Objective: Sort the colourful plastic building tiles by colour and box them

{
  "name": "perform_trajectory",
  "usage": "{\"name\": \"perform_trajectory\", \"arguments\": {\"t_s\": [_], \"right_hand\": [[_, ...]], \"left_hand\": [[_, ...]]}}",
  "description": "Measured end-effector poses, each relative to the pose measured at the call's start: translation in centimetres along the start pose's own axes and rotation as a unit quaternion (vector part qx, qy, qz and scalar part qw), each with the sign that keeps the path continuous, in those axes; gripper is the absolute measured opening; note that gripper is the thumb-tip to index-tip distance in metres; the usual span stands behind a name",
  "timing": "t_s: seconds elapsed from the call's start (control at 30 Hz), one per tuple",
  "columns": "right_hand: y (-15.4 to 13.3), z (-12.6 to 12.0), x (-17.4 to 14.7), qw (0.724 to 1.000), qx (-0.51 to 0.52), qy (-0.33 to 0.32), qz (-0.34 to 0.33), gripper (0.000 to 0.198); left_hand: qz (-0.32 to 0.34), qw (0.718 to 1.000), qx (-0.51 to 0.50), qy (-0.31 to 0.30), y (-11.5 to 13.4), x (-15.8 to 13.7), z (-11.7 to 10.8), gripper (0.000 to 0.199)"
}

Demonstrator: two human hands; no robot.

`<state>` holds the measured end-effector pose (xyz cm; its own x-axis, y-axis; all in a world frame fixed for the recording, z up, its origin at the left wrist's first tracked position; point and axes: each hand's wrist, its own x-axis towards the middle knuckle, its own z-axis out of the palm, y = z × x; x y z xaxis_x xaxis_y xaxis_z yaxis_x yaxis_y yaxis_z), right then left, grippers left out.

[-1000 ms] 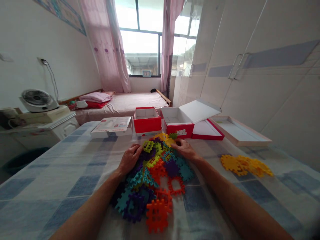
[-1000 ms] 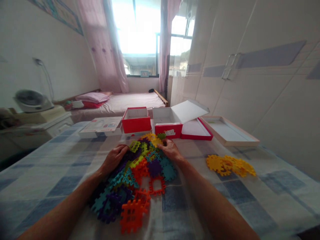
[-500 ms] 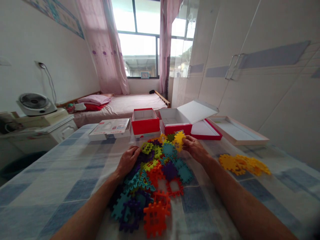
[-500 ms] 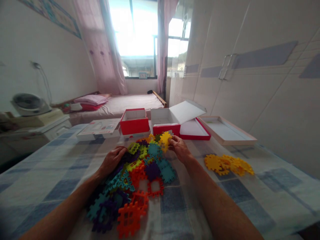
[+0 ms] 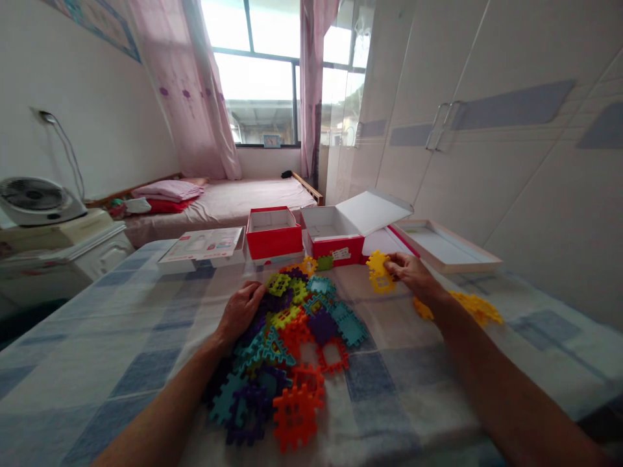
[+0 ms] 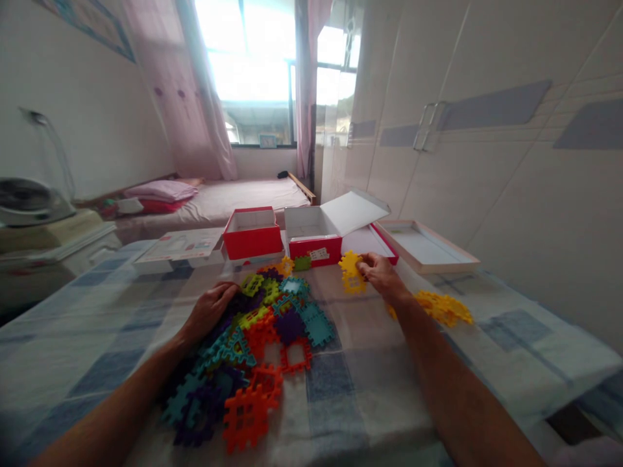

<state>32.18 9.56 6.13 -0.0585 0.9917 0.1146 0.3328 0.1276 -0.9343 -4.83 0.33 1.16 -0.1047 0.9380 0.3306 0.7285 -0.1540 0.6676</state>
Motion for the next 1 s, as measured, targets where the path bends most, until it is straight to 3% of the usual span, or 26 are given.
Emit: {"name": "perform_trajectory", "arguments": {"t_s": [0.1, 0.2, 0.27, 0.33, 0.37, 0.43, 0.5, 0.6, 0.77, 0.87, 1.0], "right_hand": [[1.3, -4.6, -0.9, 0.984, -0.176, 0.027, -0.03, 0.03], [3.0, -8.5, -1.5, 0.948, -0.312, 0.065, -0.007, 0.029], [3.7, -9.7, -1.8, 0.916, -0.386, 0.11, 0.0, 0.031], [3.6, -9.4, -1.8, 0.892, -0.427, 0.15, -0.013, 0.035], [3.2, -8.7, -1.8, 0.893, -0.425, 0.149, -0.022, 0.036], [1.8, -6.1, -1.8, 0.919, -0.378, 0.1, -0.048, 0.034], [0.0, -2.3, -1.7, 0.947, -0.308, 0.015, -0.089, 0.031], [-2.5, 4.2, -1.0, 0.953, -0.267, -0.076, -0.125, 0.03], [-3.9, 12.8, 1.2, 0.951, -0.293, -0.069, -0.064, 0.036], [-3.5, 15.5, 2.1, 0.954, -0.292, -0.051, -0.036, 0.042], [-2.8, 16.5, 2.3, 0.963, -0.252, -0.078, -0.059, 0.025]], "left_hand": [[-0.001, 1.0, 0.009, 0.001, -0.2, 0.1, 0.1, 0.046], [0.001, 1.0, 0.012, 0.001, -0.2, 0.0, 0.1, 0.046], [-0.002, 1.0, 0.01, 0.006, 0.0, 0.0, 0.1, 0.046], [-0.006, 1.0, 0.008, 0.011, 0.1, 0.0, 0.1, 0.046], [-0.008, 1.0, 0.008, 0.011, 0.2, 0.0, 0.1, 0.045], [-0.007, 1.0, 0.008, 0.01, 0.2, 0.0, 0.1, 0.045], [-0.005, 1.0, 0.007, 0.008, 0.2, 0.0, 0.1, 0.044], [-0.004, 1.0, 0.008, 0.007, 0.2, -0.1, 0.0, 0.043], [-0.004, 1.0, 0.006, 0.009, 0.5, -0.2, -0.1, 0.042], [-0.003, 1.0, 0.008, 0.011, 0.6, -0.2, 0.0, 0.042], [-0.001, 1.0, 0.005, 0.015, 0.5, -0.1, 0.1, 0.041]]}}
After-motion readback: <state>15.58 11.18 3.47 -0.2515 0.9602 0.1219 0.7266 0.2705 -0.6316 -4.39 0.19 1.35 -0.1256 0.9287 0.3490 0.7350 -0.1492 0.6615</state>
